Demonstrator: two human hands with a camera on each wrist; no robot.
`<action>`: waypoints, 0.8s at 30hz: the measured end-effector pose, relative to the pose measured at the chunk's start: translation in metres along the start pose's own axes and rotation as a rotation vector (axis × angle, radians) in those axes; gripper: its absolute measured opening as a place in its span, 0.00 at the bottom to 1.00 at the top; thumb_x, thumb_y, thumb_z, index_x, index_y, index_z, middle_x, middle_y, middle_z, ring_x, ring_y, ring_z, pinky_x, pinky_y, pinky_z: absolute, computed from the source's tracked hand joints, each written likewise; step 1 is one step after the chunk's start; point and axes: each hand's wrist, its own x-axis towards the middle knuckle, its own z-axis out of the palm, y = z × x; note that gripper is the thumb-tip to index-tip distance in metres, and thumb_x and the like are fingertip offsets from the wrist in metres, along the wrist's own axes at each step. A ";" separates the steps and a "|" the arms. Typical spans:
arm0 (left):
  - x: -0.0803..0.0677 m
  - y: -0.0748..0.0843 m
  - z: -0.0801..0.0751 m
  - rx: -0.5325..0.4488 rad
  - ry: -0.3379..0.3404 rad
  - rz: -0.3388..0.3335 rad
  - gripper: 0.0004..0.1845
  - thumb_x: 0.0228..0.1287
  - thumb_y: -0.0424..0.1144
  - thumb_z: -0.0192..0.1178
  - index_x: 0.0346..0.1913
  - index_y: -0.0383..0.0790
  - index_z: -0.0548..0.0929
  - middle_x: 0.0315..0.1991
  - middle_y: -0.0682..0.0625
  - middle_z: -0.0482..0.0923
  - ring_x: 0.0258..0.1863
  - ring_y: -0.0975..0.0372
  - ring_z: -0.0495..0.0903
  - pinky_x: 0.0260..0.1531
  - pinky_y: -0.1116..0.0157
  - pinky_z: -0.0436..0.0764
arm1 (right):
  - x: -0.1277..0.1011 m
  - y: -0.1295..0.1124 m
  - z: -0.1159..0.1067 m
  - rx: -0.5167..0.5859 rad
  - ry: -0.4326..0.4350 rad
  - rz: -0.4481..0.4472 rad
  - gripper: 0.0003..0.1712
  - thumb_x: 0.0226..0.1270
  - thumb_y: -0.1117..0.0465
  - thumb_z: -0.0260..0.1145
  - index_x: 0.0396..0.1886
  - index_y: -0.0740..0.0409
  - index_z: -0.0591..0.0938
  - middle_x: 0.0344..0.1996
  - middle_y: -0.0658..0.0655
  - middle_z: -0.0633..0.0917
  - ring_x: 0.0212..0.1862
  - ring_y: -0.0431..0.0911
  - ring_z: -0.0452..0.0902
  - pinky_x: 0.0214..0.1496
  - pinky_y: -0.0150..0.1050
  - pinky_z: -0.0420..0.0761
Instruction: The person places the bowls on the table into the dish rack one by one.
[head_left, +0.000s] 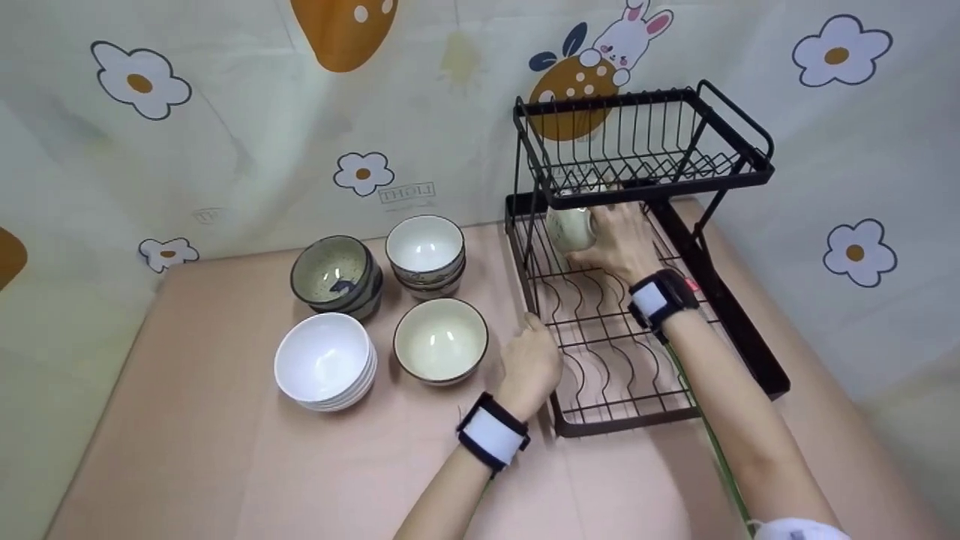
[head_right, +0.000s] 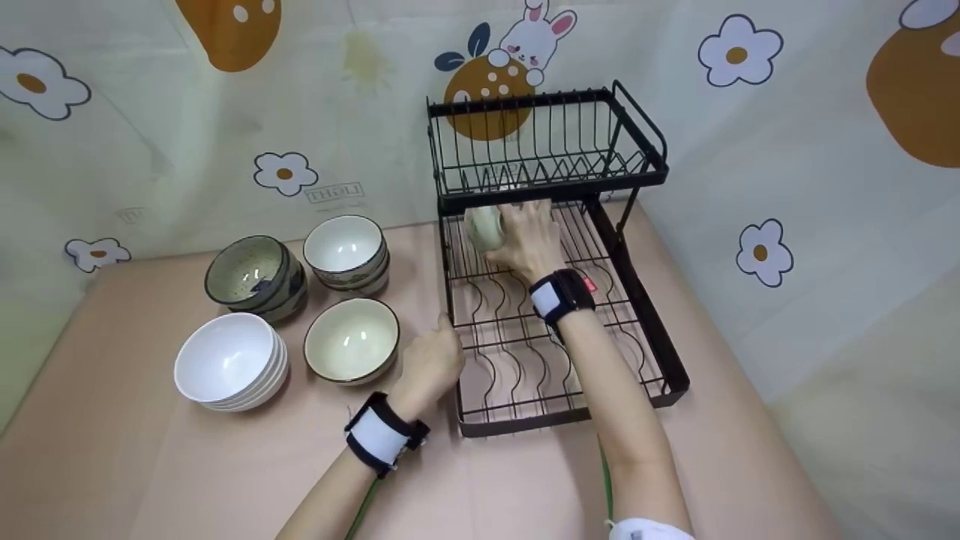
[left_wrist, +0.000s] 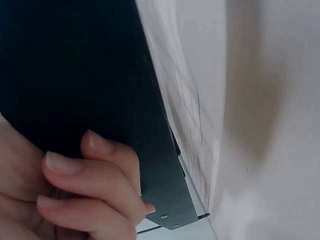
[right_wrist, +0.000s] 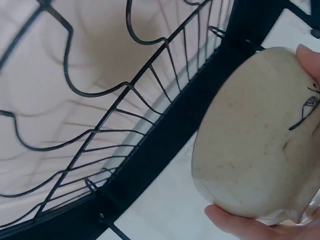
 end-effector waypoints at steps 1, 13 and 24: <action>0.000 0.001 0.001 0.026 0.016 0.010 0.28 0.67 0.33 0.60 0.65 0.17 0.70 0.30 0.40 0.85 0.25 0.53 0.85 0.23 0.59 0.84 | 0.003 0.002 0.003 -0.007 0.008 -0.015 0.53 0.39 0.56 0.88 0.66 0.62 0.73 0.60 0.74 0.76 0.62 0.71 0.71 0.65 0.69 0.71; 0.001 0.008 0.007 0.052 0.050 -0.007 0.24 0.70 0.33 0.56 0.63 0.20 0.72 0.32 0.43 0.86 0.25 0.54 0.85 0.23 0.61 0.83 | 0.014 0.014 0.032 -0.044 -0.091 -0.025 0.60 0.38 0.52 0.88 0.75 0.46 0.68 0.73 0.76 0.63 0.70 0.77 0.59 0.55 0.75 0.74; 0.000 0.005 0.006 0.050 0.046 -0.037 0.23 0.71 0.33 0.54 0.64 0.21 0.72 0.29 0.44 0.85 0.22 0.56 0.84 0.20 0.62 0.82 | 0.037 0.012 0.042 -0.040 -0.154 -0.138 0.52 0.38 0.57 0.86 0.68 0.52 0.73 0.52 0.69 0.82 0.50 0.66 0.80 0.48 0.61 0.84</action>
